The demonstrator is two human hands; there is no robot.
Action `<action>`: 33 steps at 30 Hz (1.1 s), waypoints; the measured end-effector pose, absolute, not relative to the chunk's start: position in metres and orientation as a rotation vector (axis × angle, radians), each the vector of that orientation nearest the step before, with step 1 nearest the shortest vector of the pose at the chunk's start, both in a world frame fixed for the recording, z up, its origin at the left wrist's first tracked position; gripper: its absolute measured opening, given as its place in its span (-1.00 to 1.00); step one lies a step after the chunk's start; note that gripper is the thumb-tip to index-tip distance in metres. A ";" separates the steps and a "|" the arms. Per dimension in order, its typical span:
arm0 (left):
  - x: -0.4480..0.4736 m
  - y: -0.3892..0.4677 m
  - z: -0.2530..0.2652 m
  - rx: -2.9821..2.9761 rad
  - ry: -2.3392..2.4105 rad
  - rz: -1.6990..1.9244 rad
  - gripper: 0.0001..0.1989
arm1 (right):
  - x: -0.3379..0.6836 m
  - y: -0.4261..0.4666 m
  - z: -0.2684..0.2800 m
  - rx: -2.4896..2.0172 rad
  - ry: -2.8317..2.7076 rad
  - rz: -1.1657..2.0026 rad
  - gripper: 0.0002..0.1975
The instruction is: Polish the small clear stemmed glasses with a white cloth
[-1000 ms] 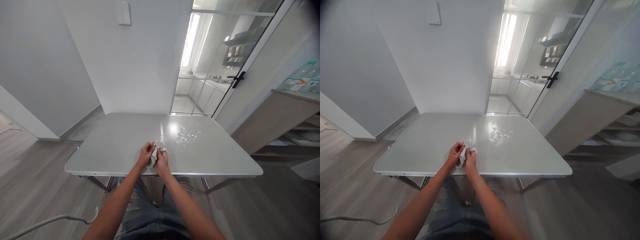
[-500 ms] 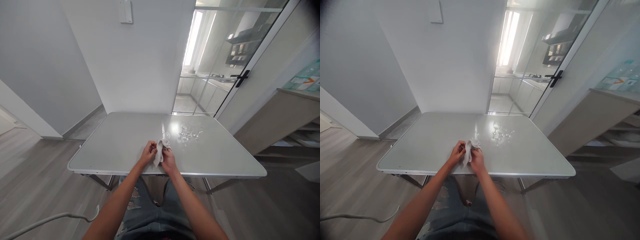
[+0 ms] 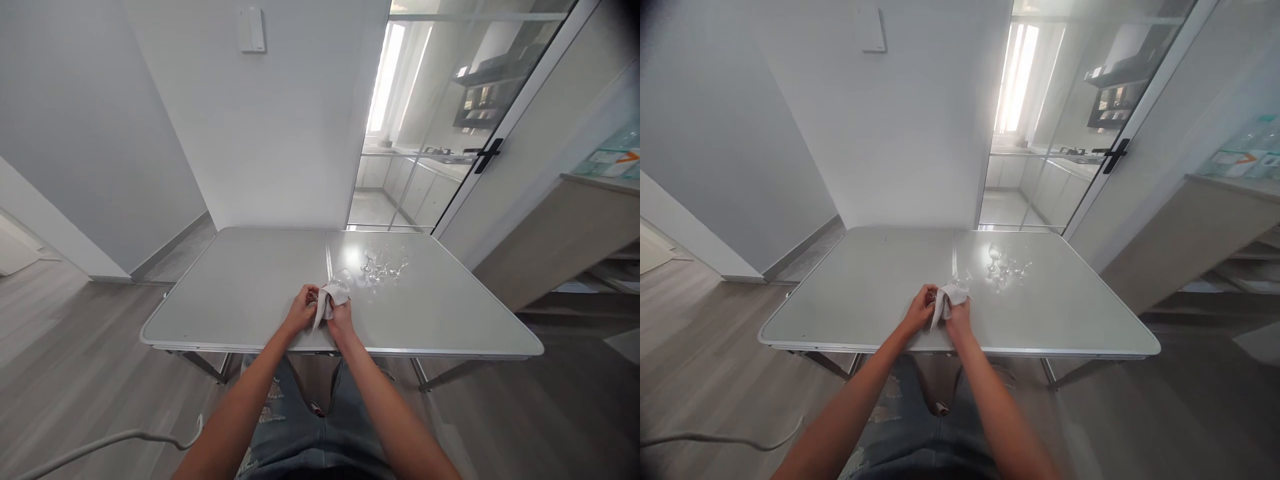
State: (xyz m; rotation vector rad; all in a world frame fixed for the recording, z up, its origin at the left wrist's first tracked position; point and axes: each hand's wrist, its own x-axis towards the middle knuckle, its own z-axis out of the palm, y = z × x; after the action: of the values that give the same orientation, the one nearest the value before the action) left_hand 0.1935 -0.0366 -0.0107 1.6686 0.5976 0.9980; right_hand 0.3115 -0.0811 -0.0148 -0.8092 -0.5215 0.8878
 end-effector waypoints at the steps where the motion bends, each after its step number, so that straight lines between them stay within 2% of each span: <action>1: 0.194 -0.035 -0.013 1.661 0.622 0.996 -0.69 | 0.311 -0.081 -0.014 -0.812 -0.544 0.869 -0.73; 6: 0.193 -0.029 -0.022 1.747 0.676 1.005 -0.70 | 0.315 -0.081 -0.011 -0.849 -0.657 0.879 -0.78; 14: 0.188 -0.028 -0.022 1.803 0.668 0.995 -0.56 | 0.334 -0.076 -0.020 -0.983 -0.789 0.856 -0.72; 19: 0.189 -0.030 -0.015 1.811 0.711 1.003 -0.68 | 0.333 -0.074 -0.035 -0.981 -0.751 0.849 -0.61; 22: 0.191 -0.032 -0.013 1.738 0.682 0.967 -0.69 | 0.333 -0.076 -0.036 -0.942 -0.755 0.826 -0.54; 28: 0.194 -0.036 -0.015 1.581 0.594 0.984 -0.58 | 0.334 -0.080 -0.022 -0.767 -0.853 1.019 -0.66; 33: 0.192 -0.037 -0.011 1.653 0.654 0.973 -0.62 | 0.333 -0.077 -0.021 -0.770 -0.780 0.955 -0.72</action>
State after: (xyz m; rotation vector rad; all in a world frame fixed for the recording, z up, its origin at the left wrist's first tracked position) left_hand 0.1920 -0.0375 -0.0110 1.6527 0.6540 0.9728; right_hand 0.3334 -0.0769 -0.0211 -0.7696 -0.7801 0.9550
